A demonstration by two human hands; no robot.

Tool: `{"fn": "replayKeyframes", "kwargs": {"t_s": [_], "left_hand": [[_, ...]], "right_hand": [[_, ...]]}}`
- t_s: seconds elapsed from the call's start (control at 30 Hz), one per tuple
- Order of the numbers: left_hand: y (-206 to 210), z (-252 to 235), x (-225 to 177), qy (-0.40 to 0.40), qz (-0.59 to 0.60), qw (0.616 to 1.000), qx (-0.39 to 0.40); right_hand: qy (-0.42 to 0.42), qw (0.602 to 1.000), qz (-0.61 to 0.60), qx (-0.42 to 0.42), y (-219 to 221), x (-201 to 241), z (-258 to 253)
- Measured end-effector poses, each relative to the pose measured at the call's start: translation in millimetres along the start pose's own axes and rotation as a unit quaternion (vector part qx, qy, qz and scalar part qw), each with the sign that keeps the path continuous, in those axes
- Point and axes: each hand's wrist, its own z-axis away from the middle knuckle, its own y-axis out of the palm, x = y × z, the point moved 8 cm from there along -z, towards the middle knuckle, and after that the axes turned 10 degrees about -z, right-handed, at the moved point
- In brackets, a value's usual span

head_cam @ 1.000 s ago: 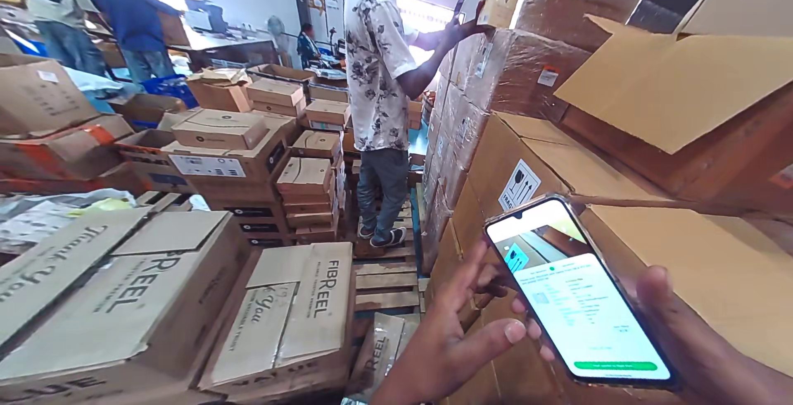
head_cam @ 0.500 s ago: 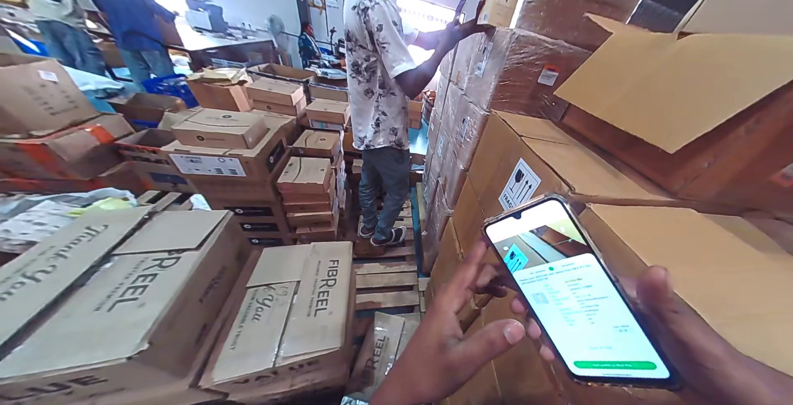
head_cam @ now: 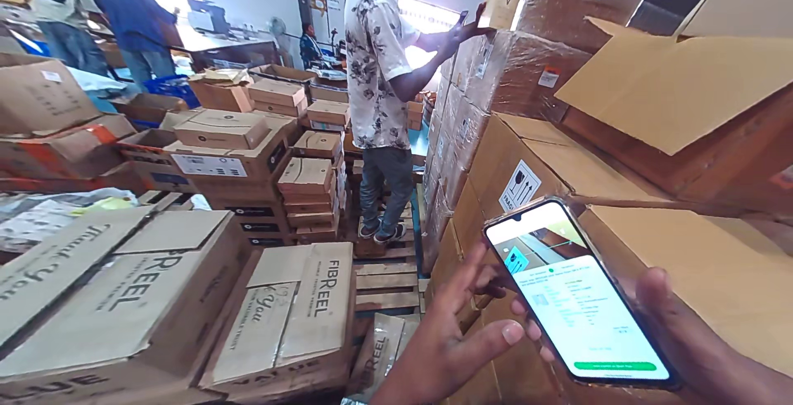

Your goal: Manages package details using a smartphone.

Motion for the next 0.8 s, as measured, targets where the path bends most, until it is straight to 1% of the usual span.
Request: {"fn": "replayKeyframes", "kwargs": {"t_s": [0.2,0.3,0.37,0.47,0.6,0.7,0.8], "left_hand": [[-1,0,0,0.000,-0.007,1.000,-0.005],[-8,-1,2,-0.003,-0.012,1.000,-0.020],[-19,-4,5,0.000,-0.022,0.999,-0.037],[-48,-13,13,-0.004,-0.047,0.996,-0.076],[-89,-31,32,-0.039,-0.093,0.984,-0.148],[-102,-50,45,-0.064,-0.128,0.976,-0.163],[-100,-63,55,-0.083,-0.130,0.976,-0.153]], "right_hand": [[0.003,1.000,-0.009,0.000,-1,-1,0],[0.003,1.000,-0.008,0.001,-1,-1,-1],[0.006,1.000,-0.022,0.012,-2,-3,-2],[0.016,0.999,-0.040,0.013,-4,-6,-2],[0.012,1.000,-0.012,0.010,-5,-7,0],[0.020,1.000,0.021,0.002,-5,-7,2],[0.018,0.999,0.044,0.005,-4,-7,2]]}}
